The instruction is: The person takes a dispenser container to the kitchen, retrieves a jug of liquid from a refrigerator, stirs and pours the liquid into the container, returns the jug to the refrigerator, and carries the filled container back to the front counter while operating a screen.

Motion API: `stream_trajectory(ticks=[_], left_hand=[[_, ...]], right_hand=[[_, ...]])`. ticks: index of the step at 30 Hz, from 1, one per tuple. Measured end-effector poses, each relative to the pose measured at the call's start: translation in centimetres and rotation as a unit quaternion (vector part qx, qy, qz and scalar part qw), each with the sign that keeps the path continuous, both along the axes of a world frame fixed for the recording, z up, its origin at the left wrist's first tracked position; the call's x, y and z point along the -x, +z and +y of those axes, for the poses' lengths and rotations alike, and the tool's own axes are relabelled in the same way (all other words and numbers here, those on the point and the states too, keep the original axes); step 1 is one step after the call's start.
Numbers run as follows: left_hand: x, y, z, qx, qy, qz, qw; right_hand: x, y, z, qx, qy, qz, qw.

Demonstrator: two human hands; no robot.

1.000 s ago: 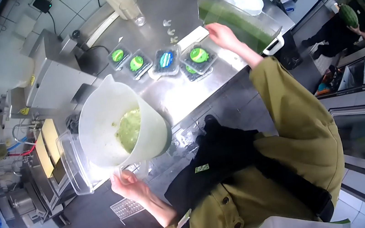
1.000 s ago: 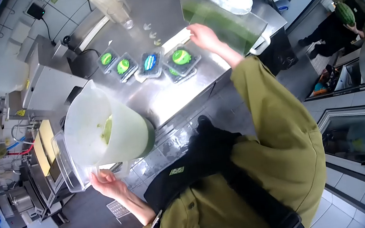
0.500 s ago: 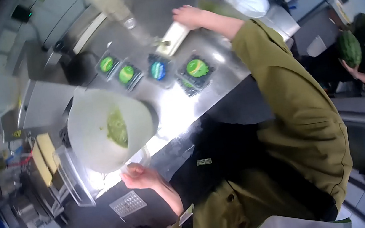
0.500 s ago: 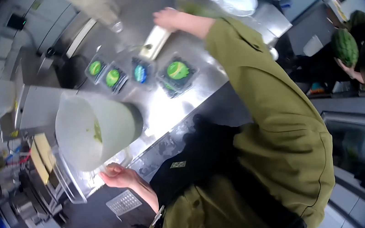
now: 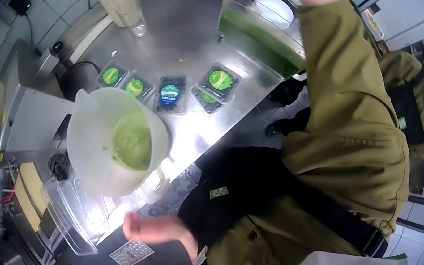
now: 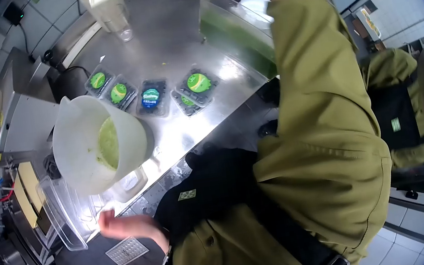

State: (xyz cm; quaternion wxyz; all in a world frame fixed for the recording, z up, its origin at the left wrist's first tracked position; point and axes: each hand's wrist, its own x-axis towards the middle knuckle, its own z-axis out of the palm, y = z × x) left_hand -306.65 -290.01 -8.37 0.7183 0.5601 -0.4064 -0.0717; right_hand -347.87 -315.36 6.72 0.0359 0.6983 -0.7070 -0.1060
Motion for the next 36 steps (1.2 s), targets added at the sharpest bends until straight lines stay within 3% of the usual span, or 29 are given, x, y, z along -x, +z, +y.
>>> stream_trajectory(ticks=[1,2,3,4,6,7,10,11,12,15,17,19,20,23,25,26,27,29,32,35,36], left_hand=[[-0.1,1.5,0.5,0.119,0.027,0.078,0.989],[0.5,2.5,0.9,0.189,-0.146,0.069,0.969],[1.3,3.5,0.8,0.254,-0.313,0.057,0.913],[2.4,4.8,-0.4,0.190,-0.479,0.009,0.857],[8.0,6.2,-2.9,-0.020,-0.483,0.040,0.875],[11.3,5.8,-5.7,-0.014,-0.505,0.066,0.861],[18.1,6.5,-10.9,-0.003,-0.463,0.105,0.880],[20.8,6.1,-12.7,0.050,-0.425,0.077,0.900],[21.9,7.1,-14.0,-0.015,-0.504,0.125,0.854],[25.5,8.7,-15.9,-0.034,-0.515,0.150,0.843],[28.3,8.6,-16.6,0.035,-0.496,0.202,0.844],[28.5,9.6,-16.4,0.024,-0.473,0.188,0.860],[29.1,9.7,-16.6,0.058,-0.434,0.184,0.880],[29.7,10.6,-17.4,0.117,-0.371,-0.029,0.921],[31.1,11.7,-16.6,0.167,-0.312,-0.152,0.923],[31.8,12.5,-15.8,0.178,-0.306,-0.212,0.911],[32.6,13.0,-15.1,0.192,-0.300,-0.272,0.894],[35.8,13.1,-14.0,0.216,-0.244,-0.278,0.904],[37.1,13.2,-13.0,0.226,-0.258,-0.347,0.873],[34.6,11.6,-11.3,0.286,-0.372,-0.294,0.833],[31.1,11.6,-9.1,0.230,-0.381,-0.303,0.843]], right_hand=[[0.1,0.3,1.6,0.066,0.035,-0.063,0.995],[-1.4,1.6,3.9,0.037,-0.010,-0.145,0.989],[-1.1,1.4,4.7,0.024,0.020,-0.210,0.977],[-2.8,1.9,6.5,-0.029,-0.041,-0.319,0.946],[-1.4,-1.3,6.7,-0.098,0.022,-0.512,0.853],[-3.0,-1.0,8.2,-0.126,0.011,-0.591,0.797],[-5.5,-1.6,11.6,-0.148,0.018,-0.695,0.703],[-4.8,-2.5,11.9,-0.133,0.007,-0.676,0.725],[-3.4,-3.6,11.8,-0.152,0.011,-0.640,0.753],[-3.2,-4.2,13.4,-0.045,0.047,-0.591,0.804],[1.4,-5.0,12.5,-0.078,0.015,-0.547,0.834],[2.2,-1.8,12.6,-0.185,-0.031,-0.444,0.876],[1.9,-0.6,13.9,-0.146,0.028,-0.354,0.923],[1.2,5.2,19.4,-0.047,0.164,-0.149,0.974],[2.7,7.4,21.6,0.153,0.277,0.012,0.948],[3.5,7.7,22.1,0.208,0.294,0.034,0.932],[4.4,7.4,22.4,0.204,0.294,0.018,0.934],[6.3,6.4,22.2,0.194,0.280,-0.032,0.940],[8.7,4.7,21.3,0.183,0.237,-0.112,0.947],[11.2,3.7,21.9,0.197,0.169,-0.148,0.954],[12.0,3.1,22.6,0.208,0.150,-0.147,0.955]])
